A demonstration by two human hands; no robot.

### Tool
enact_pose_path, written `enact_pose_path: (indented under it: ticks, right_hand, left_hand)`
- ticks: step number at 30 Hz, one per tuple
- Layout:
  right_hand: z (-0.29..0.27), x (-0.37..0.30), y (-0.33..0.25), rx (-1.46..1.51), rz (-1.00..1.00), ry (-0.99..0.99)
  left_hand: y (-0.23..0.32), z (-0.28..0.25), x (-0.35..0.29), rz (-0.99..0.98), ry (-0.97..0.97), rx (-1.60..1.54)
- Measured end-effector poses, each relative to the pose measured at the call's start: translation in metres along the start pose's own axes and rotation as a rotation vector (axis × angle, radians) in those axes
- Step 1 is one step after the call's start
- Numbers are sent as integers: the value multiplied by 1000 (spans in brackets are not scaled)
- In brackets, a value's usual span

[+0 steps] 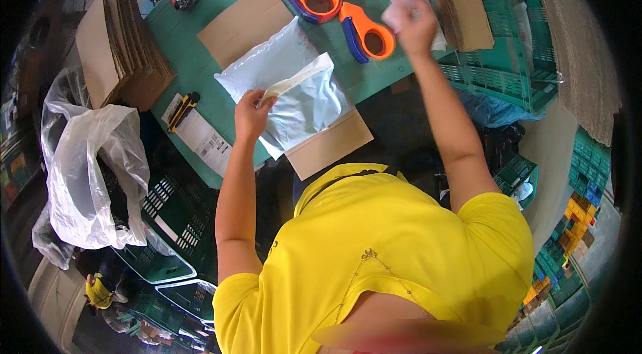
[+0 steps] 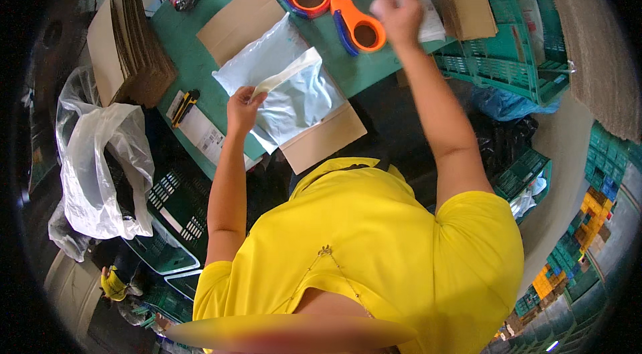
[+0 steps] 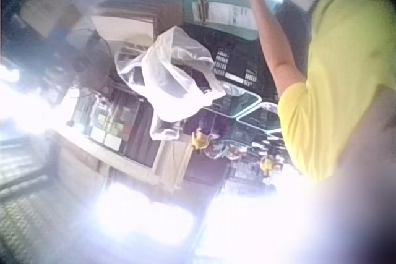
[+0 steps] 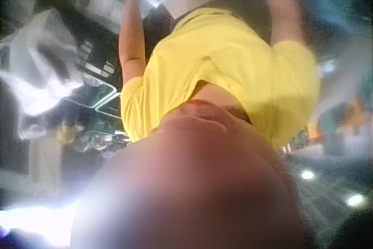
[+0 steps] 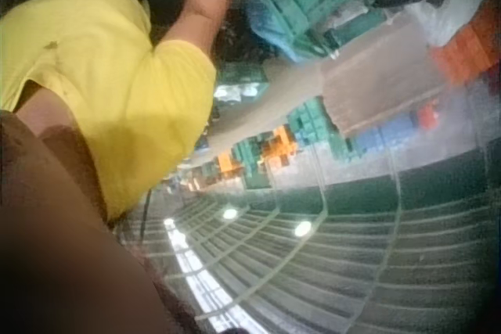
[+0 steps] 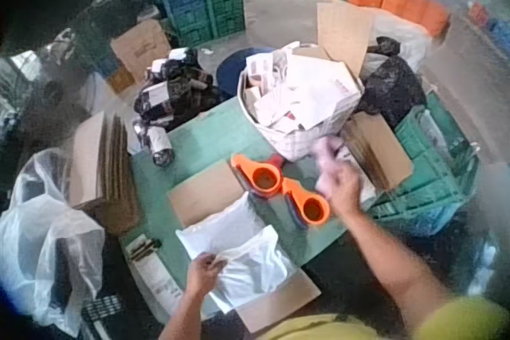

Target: The person packs small items into white poly mailers and cardboard boxes at a warehouse workstation. They place items into bags, seal them with tape, affix labels, and move completed packages into green bins. The person also handles black mesh items and uses a tape dispenser and label printer throughout.

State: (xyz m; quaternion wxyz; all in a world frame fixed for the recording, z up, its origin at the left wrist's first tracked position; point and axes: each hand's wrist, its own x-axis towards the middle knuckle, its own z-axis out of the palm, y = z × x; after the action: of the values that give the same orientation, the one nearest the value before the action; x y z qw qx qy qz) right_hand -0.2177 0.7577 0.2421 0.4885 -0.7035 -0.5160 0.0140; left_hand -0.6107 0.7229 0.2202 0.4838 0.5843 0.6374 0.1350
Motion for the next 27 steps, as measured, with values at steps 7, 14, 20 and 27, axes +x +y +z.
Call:
enact_pose_path:
  ticks: [7,14,20,27]
  right_hand:
    - [59,-80,-134,206,-328,-1457]
    - [7,-42,-90,-120,129,-1184]
    - [71,-118,-114,-207,-604,-947]
    - [66,-51,-74,-140,-50,-565]
  left_hand:
    - [10,-1,-29,247,80,-255]
    - [17,1,-36,381,217,220]
    - [-11,5,-15,490,308,378]
    - [2,-5,-31,282,196,240]
